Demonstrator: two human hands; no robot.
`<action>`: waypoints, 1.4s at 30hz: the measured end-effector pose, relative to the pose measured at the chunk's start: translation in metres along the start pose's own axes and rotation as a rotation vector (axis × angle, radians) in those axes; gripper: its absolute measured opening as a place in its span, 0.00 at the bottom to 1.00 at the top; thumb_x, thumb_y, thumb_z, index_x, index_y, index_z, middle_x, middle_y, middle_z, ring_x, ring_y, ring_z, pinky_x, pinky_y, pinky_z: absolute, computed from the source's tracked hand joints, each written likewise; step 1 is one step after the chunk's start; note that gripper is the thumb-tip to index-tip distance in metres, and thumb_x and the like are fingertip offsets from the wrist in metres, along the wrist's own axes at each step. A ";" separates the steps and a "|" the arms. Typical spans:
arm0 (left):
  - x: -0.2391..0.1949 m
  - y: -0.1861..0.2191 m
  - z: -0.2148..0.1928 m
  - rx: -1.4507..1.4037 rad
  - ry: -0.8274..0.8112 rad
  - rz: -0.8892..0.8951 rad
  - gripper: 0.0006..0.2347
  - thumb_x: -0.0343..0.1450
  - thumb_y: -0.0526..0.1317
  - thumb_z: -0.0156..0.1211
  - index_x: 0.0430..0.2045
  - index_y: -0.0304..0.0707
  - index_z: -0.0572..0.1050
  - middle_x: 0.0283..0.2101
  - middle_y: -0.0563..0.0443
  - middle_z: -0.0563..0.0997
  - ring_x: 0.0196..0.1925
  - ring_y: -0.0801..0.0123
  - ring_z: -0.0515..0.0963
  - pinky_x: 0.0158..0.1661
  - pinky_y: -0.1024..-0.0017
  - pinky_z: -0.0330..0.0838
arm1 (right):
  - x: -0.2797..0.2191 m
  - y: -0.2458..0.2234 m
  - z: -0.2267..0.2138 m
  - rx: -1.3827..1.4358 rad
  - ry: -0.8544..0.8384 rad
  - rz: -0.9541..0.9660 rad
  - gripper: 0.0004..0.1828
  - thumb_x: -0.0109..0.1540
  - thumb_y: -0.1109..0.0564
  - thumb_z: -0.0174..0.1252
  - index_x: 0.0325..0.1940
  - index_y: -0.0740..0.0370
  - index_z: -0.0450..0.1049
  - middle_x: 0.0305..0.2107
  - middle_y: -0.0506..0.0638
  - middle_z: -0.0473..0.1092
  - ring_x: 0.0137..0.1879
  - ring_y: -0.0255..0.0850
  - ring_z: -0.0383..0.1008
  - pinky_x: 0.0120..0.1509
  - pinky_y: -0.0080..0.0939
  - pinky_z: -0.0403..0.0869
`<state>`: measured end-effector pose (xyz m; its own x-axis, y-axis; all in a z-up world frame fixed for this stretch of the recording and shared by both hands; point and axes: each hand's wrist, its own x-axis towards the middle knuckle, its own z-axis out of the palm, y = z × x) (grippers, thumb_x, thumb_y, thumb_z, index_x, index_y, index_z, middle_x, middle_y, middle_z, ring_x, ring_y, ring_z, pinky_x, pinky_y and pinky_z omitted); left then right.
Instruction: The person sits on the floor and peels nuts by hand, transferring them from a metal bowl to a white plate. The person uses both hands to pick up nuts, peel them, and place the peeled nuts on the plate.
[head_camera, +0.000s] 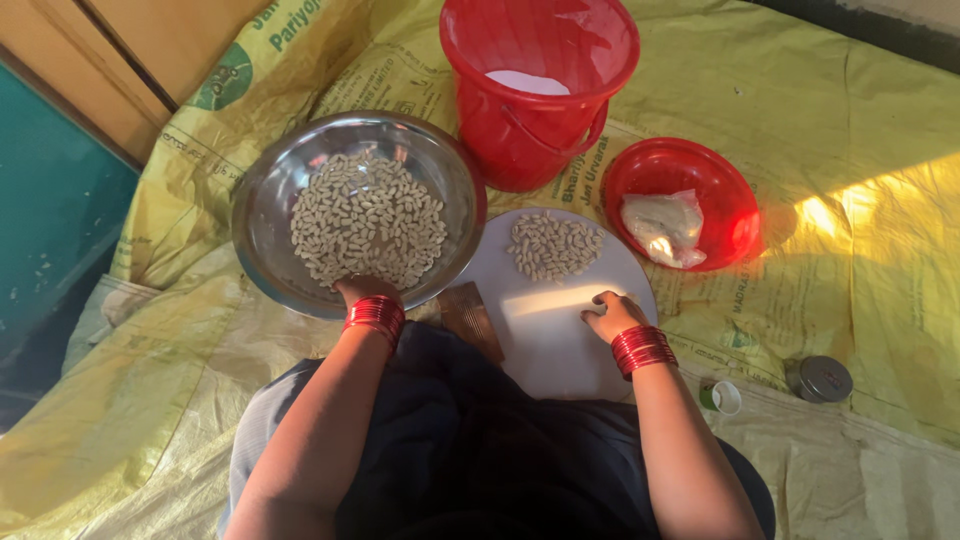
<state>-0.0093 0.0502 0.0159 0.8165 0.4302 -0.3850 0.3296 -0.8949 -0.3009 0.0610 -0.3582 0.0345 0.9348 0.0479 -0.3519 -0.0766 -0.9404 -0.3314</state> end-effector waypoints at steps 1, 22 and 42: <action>-0.002 -0.001 -0.004 -0.068 -0.024 0.013 0.14 0.74 0.46 0.53 0.50 0.50 0.81 0.56 0.49 0.81 0.59 0.54 0.79 0.57 0.44 0.64 | 0.000 0.000 0.001 -0.002 -0.007 -0.012 0.32 0.57 0.39 0.65 0.62 0.53 0.74 0.57 0.60 0.72 0.63 0.54 0.73 0.67 0.50 0.71; -0.020 0.025 -0.034 -0.410 0.012 0.361 0.27 0.65 0.47 0.68 0.60 0.50 0.69 0.59 0.46 0.76 0.63 0.51 0.75 0.62 0.54 0.69 | 0.022 -0.010 0.022 0.004 0.056 -0.057 0.26 0.58 0.41 0.65 0.56 0.55 0.77 0.51 0.56 0.76 0.59 0.52 0.76 0.65 0.48 0.72; -0.177 0.048 -0.063 -0.610 0.409 0.423 0.27 0.63 0.53 0.67 0.57 0.52 0.72 0.62 0.40 0.71 0.69 0.39 0.61 0.65 0.48 0.54 | 0.058 0.004 0.116 0.326 0.480 -0.378 0.30 0.52 0.59 0.67 0.58 0.57 0.72 0.51 0.56 0.76 0.58 0.55 0.75 0.63 0.50 0.73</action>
<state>-0.1084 -0.0761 0.1249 0.9971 0.0729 0.0224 0.0596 -0.9286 0.3663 0.0748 -0.3197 -0.0888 0.9622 0.1270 0.2408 0.2542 -0.7357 -0.6277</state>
